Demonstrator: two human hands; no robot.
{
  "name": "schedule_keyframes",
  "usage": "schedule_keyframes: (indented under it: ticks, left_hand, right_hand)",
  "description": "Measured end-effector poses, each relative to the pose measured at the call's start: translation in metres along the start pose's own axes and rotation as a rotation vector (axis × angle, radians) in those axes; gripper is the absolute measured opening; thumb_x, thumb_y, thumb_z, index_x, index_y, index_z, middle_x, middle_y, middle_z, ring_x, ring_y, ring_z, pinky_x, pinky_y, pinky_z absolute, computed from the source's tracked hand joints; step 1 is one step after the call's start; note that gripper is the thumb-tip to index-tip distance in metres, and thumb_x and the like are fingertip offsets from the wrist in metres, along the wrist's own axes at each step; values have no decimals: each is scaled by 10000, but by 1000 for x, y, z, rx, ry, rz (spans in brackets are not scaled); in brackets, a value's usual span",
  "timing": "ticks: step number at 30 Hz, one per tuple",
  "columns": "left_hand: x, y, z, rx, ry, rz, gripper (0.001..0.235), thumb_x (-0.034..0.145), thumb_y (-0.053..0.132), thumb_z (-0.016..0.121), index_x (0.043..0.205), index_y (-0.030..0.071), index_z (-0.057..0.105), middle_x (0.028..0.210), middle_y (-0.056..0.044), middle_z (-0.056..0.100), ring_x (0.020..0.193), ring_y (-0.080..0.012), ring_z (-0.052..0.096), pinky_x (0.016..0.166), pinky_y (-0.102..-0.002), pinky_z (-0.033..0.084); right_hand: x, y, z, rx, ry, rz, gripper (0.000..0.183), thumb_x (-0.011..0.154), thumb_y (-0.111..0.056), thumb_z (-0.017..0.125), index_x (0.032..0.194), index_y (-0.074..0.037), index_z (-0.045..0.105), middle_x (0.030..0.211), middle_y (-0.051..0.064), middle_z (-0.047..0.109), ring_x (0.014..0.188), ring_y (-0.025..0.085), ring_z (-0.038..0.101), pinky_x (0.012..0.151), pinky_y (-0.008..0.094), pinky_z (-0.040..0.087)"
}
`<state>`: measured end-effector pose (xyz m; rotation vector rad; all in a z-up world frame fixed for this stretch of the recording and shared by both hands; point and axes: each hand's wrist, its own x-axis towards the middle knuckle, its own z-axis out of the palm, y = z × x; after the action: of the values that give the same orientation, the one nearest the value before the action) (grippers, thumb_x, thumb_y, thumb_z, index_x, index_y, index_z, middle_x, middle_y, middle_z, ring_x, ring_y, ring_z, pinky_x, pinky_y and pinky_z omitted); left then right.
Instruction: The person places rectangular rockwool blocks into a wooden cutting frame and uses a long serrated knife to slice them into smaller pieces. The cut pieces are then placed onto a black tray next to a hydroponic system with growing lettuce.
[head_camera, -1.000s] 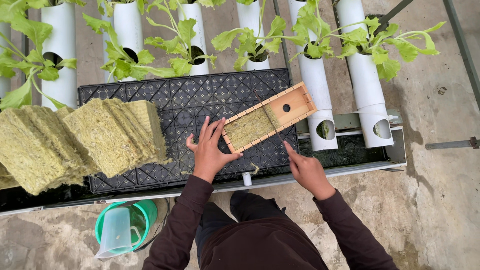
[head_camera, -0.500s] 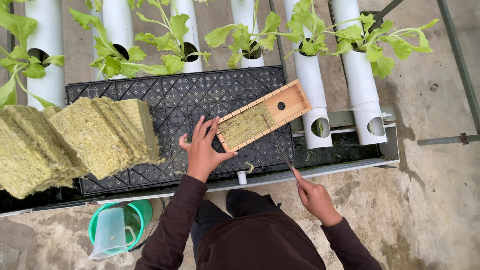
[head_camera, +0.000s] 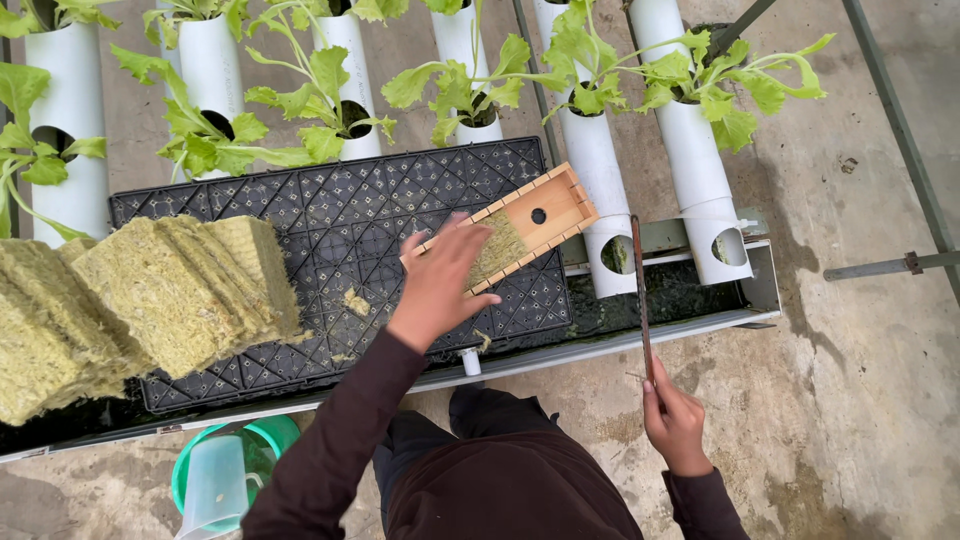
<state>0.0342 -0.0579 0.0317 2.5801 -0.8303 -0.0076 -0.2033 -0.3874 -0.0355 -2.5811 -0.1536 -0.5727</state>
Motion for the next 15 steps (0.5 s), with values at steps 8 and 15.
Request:
schedule_keyframes:
  ticks: [8,15]
  left_hand:
    - [85,-12,76,425,-214,470,985,426,709,848,1173,125,579,1162,-28,552,1216,-224,447,1097,-557,235]
    - [103,-2,48,438,-413,537,966,447,780,810,1177,187,590,1126,-21,584,1088,-226,549,1078,-480,213]
  right_hand:
    - [-13,6,6,17,80,97,415,942,-29,574,1353,0,525,680,5,560,470,74,253,452,266,225]
    - [-36,-2,0,50,60,293,421,942,-63,554,1360,-15,528,549,-34,285,515,95,200,482,292,209]
